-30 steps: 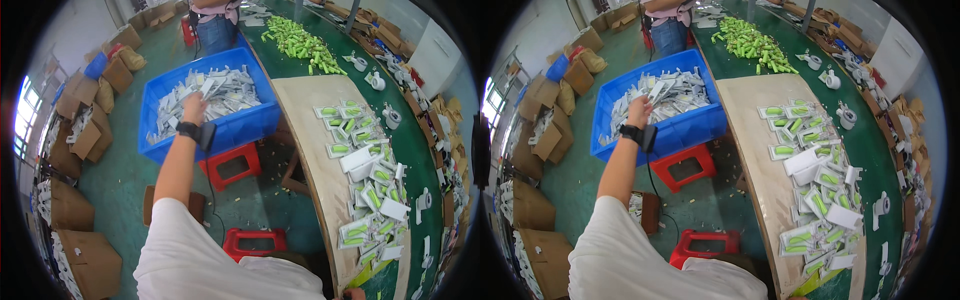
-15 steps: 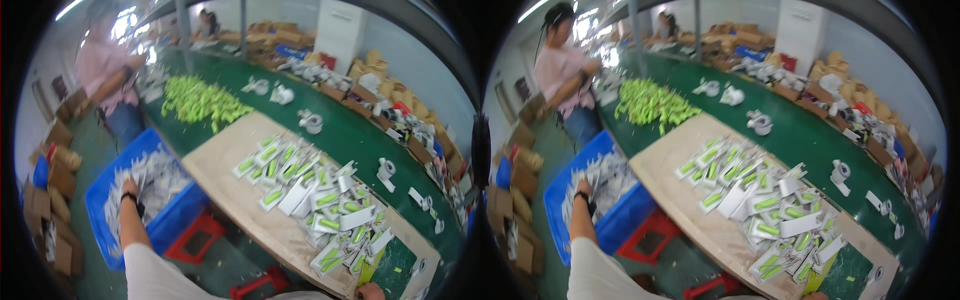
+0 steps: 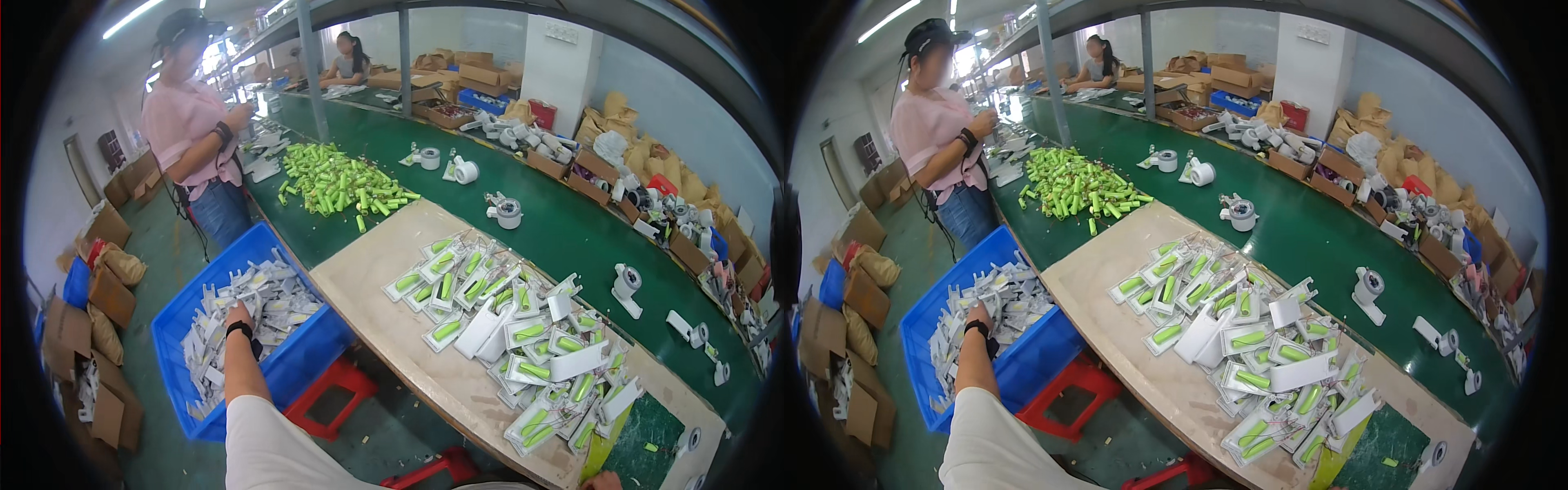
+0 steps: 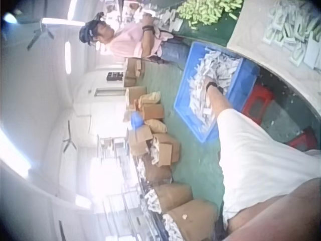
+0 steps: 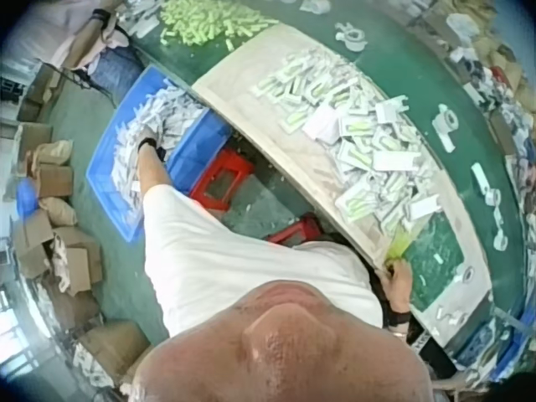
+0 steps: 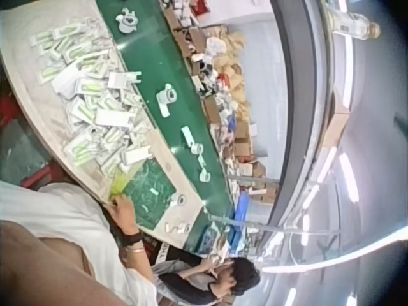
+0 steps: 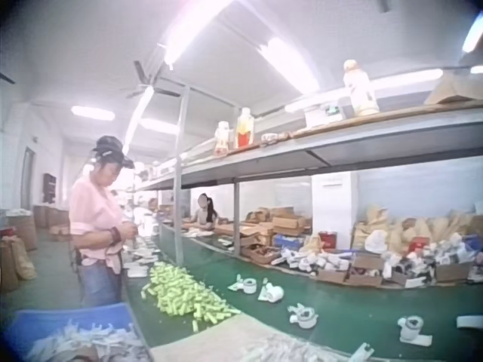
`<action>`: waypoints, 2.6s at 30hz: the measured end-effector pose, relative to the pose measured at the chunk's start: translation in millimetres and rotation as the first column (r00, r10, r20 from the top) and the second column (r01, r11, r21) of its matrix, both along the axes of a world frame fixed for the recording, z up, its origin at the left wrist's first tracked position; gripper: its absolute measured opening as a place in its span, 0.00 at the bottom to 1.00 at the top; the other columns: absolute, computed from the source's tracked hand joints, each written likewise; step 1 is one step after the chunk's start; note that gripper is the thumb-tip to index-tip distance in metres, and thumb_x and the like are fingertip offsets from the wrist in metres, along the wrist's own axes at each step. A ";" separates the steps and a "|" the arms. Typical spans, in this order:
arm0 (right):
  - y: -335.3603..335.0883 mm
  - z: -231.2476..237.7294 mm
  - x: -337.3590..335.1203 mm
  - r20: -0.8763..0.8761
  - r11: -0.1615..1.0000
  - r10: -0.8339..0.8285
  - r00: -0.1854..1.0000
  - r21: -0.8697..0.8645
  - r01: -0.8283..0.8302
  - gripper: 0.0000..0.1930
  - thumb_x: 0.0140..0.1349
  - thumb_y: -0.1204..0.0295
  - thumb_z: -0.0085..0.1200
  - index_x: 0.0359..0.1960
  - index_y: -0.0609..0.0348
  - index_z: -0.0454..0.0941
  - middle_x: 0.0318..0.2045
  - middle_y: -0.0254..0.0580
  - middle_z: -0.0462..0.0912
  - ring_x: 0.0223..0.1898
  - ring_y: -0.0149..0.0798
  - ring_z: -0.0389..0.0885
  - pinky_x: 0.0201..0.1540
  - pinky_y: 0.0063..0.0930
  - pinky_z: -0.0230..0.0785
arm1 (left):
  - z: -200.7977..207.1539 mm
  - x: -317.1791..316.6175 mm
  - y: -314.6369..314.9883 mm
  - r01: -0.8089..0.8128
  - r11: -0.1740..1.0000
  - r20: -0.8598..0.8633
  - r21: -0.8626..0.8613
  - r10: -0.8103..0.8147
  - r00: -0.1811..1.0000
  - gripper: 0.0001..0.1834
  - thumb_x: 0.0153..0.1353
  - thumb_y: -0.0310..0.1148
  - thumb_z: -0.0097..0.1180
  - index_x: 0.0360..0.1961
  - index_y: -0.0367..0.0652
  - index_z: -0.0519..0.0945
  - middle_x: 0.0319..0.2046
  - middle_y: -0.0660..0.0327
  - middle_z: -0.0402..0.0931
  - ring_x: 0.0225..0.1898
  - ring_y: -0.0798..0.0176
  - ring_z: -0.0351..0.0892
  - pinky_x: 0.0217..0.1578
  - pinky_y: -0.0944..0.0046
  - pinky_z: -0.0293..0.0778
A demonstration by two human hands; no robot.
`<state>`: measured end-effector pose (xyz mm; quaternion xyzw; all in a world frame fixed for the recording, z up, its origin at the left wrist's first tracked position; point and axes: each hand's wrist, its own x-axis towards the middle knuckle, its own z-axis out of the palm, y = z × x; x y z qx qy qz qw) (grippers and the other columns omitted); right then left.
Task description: Assemble small electronic components by connecting battery packs and circuit boards into plastic housings.
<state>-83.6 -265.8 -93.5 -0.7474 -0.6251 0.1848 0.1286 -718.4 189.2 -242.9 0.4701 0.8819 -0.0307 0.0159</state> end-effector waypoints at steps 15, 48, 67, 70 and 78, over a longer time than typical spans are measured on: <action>-4.5 21.5 14.7 0.014 0.996 0.066 0.998 0.060 -0.066 0.09 0.48 0.76 0.54 0.32 0.63 0.72 0.30 0.52 0.73 0.34 0.54 0.70 0.37 0.38 0.63 | 135.8 157.4 -69.9 -0.283 0.586 0.651 0.759 -0.691 0.314 0.12 0.54 0.30 0.50 0.36 0.32 0.76 0.26 0.59 0.77 0.28 0.66 0.77 0.29 0.70 0.71; 16.7 3.2 4.3 0.169 0.684 0.060 0.984 0.711 -0.164 0.10 0.55 0.67 0.53 0.38 0.53 0.76 0.32 0.42 0.73 0.32 0.46 0.70 0.35 0.37 0.62 | 123.6 540.5 -340.7 0.470 0.571 0.686 0.673 -0.244 -0.686 0.20 0.62 0.43 0.41 0.48 0.38 0.62 0.31 0.64 0.65 0.34 0.71 0.65 0.36 0.72 0.62; 19.9 10.9 4.1 0.423 0.643 0.120 0.898 0.656 -0.395 0.05 0.55 0.74 0.49 0.31 0.64 0.73 0.29 0.42 0.74 0.32 0.41 0.71 0.34 0.36 0.63 | 124.6 548.6 -338.7 0.557 0.633 0.768 0.538 -0.096 -0.633 0.20 0.64 0.44 0.33 0.47 0.38 0.62 0.25 0.65 0.63 0.28 0.75 0.60 0.29 0.75 0.59; 19.6 10.9 1.1 0.442 0.671 0.095 0.892 0.633 -0.386 0.06 0.56 0.74 0.47 0.31 0.65 0.72 0.30 0.43 0.74 0.32 0.42 0.71 0.35 0.36 0.64 | 125.7 547.9 -340.7 0.549 0.631 0.772 0.548 -0.128 -0.623 0.21 0.65 0.45 0.33 0.48 0.38 0.62 0.24 0.66 0.63 0.27 0.74 0.60 0.29 0.75 0.59; 16.6 21.1 -0.6 0.487 0.652 0.091 0.869 0.630 -0.422 0.06 0.52 0.73 0.52 0.27 0.62 0.71 0.24 0.42 0.73 0.26 0.39 0.71 0.31 0.33 0.64 | 121.6 551.6 -348.1 0.478 0.713 0.778 0.512 -0.149 -0.610 0.22 0.64 0.46 0.34 0.47 0.38 0.62 0.22 0.63 0.65 0.25 0.70 0.63 0.27 0.71 0.62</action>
